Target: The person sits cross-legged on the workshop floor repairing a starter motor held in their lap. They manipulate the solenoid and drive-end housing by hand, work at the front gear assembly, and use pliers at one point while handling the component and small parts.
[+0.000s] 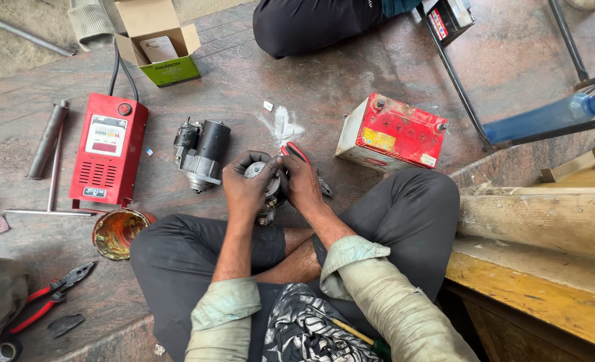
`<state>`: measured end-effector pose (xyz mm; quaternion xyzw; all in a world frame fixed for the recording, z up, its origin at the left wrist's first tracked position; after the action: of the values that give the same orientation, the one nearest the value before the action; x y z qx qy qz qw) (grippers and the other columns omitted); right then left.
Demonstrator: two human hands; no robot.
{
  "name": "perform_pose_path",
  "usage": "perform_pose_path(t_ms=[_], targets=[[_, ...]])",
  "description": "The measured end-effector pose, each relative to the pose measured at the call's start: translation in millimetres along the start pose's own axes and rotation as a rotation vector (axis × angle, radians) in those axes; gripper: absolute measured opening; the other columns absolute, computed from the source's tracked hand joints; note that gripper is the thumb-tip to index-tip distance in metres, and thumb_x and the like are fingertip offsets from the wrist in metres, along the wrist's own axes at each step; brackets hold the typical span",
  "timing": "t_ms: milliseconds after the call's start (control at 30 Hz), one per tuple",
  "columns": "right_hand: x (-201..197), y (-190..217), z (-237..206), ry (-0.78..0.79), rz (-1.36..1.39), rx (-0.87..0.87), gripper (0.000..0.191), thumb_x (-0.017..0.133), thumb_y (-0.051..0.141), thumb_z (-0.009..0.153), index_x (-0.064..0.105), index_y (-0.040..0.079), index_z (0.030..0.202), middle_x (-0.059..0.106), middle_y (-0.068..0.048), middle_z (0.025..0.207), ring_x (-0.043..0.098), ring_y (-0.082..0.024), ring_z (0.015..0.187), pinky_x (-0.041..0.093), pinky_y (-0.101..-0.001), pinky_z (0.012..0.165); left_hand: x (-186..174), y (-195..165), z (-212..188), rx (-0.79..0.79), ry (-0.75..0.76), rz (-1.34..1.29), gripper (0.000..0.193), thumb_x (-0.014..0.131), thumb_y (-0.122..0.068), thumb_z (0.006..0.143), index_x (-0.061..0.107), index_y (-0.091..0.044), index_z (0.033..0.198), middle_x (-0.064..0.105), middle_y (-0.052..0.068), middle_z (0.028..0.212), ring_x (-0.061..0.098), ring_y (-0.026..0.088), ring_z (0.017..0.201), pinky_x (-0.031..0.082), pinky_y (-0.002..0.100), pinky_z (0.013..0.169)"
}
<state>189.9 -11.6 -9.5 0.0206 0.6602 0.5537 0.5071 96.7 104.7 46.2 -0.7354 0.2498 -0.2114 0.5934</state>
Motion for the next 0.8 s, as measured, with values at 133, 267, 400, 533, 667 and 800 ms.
perform_pose_path(t_ms=[133, 267, 400, 533, 667, 800], targets=[[-9, 16, -17, -0.060, 0.054, -0.047, 0.025, 0.067, 0.006, 0.085, 0.068, 0.004, 0.110, 0.068, -0.022, 0.097, 0.065, -0.045, 0.093, 0.052, -0.0494, 0.077, 0, -2, -3, 0.018, -0.048, -0.007, 0.018, 0.087, -0.011, 0.081, 0.075, 0.001, 0.083, 0.072, 0.000, 0.074, 0.061, 0.004, 0.067, 0.051, 0.022, 0.060], [-9, 15, -14, -0.047, -0.010, -0.016, 0.022, 0.068, 0.005, 0.085, 0.069, 0.004, 0.107, 0.070, -0.023, 0.100, 0.066, -0.046, 0.097, 0.052, -0.0501, 0.079, -1, -8, -3, 0.075, -0.062, 0.007, 0.017, 0.085, -0.012, 0.083, 0.075, 0.002, 0.084, 0.072, 0.001, 0.075, 0.060, 0.004, 0.068, 0.052, 0.023, 0.062], [-6, 12, -7, -0.050, -0.050, -0.078, 0.031, 0.067, 0.005, 0.081, 0.069, 0.005, 0.112, 0.072, -0.023, 0.102, 0.067, -0.046, 0.098, 0.053, -0.0513, 0.081, -2, -8, -3, 0.073, -0.040, -0.023, 0.018, 0.084, -0.014, 0.084, 0.075, 0.001, 0.085, 0.072, 0.001, 0.076, 0.061, 0.004, 0.069, 0.052, 0.024, 0.063], [-4, 4, -16, -0.005, -0.096, 0.134, 0.035, 0.068, 0.009, 0.082, 0.072, 0.008, 0.116, 0.071, -0.025, 0.101, 0.067, -0.047, 0.093, 0.053, -0.0529, 0.077, -4, -8, -3, 0.078, -0.074, 0.047, 0.018, 0.083, -0.015, 0.084, 0.074, 0.001, 0.086, 0.073, 0.002, 0.075, 0.060, 0.004, 0.068, 0.052, 0.025, 0.064], [-6, 10, -14, -0.012, -0.051, 0.150, 0.028, 0.068, 0.012, 0.083, 0.074, 0.009, 0.110, 0.072, -0.024, 0.093, 0.070, -0.046, 0.088, 0.055, -0.0518, 0.075, -5, -14, -3, 0.134, -0.089, 0.033, 0.020, 0.083, -0.015, 0.084, 0.072, 0.001, 0.084, 0.073, 0.002, 0.075, 0.061, 0.005, 0.069, 0.052, 0.024, 0.065], [-6, 10, -12, -0.002, -0.082, 0.184, 0.021, 0.068, 0.012, 0.085, 0.073, 0.006, 0.104, 0.071, -0.025, 0.089, 0.069, -0.047, 0.087, 0.054, -0.0527, 0.073, -6, -12, -3, 0.090, -0.106, 0.008, 0.021, 0.083, -0.015, 0.084, 0.070, 0.001, 0.083, 0.072, 0.003, 0.076, 0.059, 0.005, 0.069, 0.050, 0.024, 0.063]])
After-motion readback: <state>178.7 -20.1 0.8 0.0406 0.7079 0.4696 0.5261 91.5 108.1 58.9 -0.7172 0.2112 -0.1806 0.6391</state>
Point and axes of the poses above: each hand's wrist, its own z-axis towards the middle knuckle, its own x-axis out of the palm, y = z × x, the point moved 5 cm from there along z, towards the middle knuckle
